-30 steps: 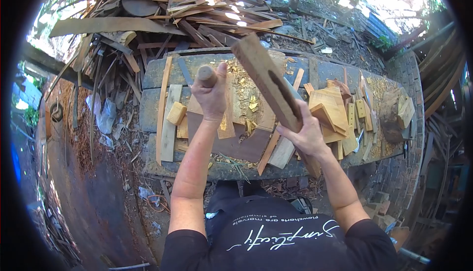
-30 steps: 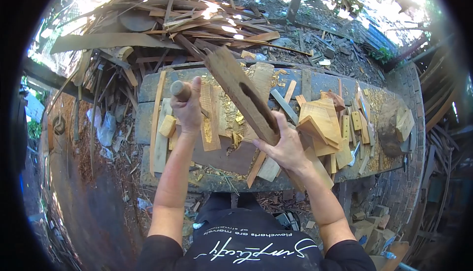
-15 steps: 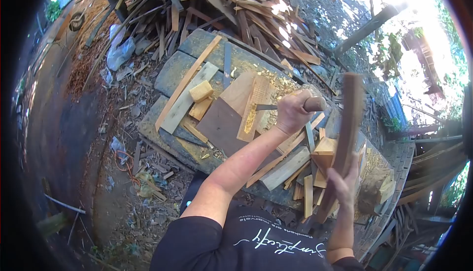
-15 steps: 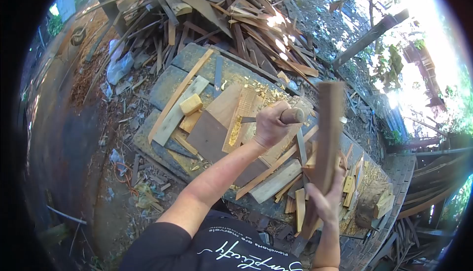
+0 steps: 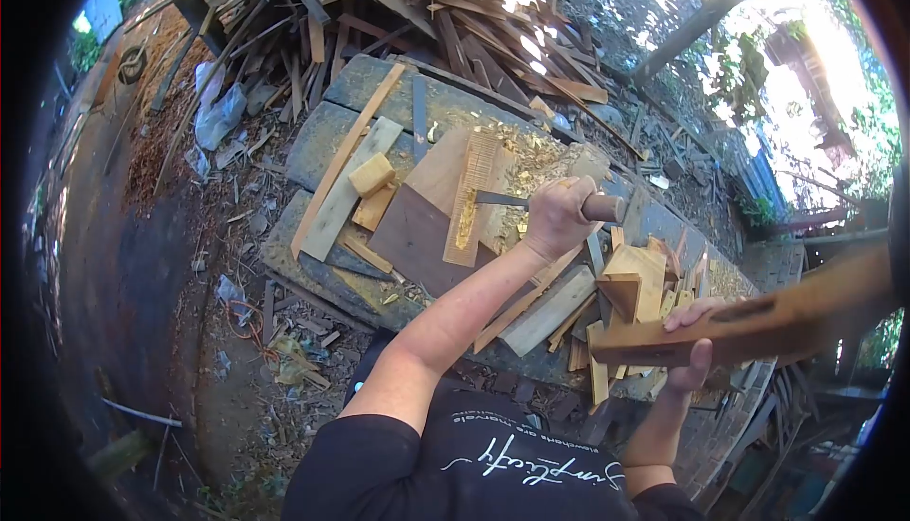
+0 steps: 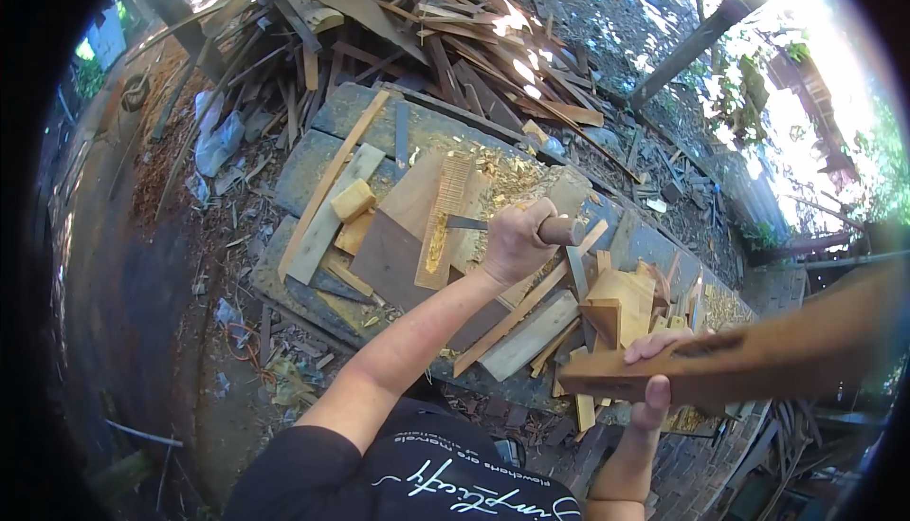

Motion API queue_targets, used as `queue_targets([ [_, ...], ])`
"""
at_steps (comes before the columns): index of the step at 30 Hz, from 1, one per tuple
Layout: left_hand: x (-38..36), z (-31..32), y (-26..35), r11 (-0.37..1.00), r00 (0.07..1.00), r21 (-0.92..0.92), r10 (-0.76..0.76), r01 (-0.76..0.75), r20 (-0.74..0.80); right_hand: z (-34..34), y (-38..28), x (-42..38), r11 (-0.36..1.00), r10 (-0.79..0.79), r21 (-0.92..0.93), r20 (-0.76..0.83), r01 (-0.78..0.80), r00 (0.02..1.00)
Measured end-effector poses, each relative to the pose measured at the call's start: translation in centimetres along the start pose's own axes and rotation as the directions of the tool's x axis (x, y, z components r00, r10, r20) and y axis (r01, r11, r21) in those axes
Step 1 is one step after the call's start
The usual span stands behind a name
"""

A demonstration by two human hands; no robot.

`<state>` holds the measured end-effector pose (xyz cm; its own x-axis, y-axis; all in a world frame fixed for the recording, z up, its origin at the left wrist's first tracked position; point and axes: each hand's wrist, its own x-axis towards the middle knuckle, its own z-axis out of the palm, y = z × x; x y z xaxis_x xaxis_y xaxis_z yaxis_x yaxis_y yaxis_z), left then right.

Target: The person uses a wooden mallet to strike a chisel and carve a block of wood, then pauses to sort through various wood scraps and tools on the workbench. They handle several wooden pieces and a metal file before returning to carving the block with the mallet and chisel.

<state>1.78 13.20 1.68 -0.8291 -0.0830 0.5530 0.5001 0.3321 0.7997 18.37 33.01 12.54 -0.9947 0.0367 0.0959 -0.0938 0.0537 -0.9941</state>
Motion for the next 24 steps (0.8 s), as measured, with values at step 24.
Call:
queue_targets([
  [24,0.9,-2.9,-0.2,0.982,0.985,-0.097,-0.167,0.163,-0.035,3.9,-3.3,2.7,0.901,-0.386,0.198,-0.044,0.387,0.921],
])
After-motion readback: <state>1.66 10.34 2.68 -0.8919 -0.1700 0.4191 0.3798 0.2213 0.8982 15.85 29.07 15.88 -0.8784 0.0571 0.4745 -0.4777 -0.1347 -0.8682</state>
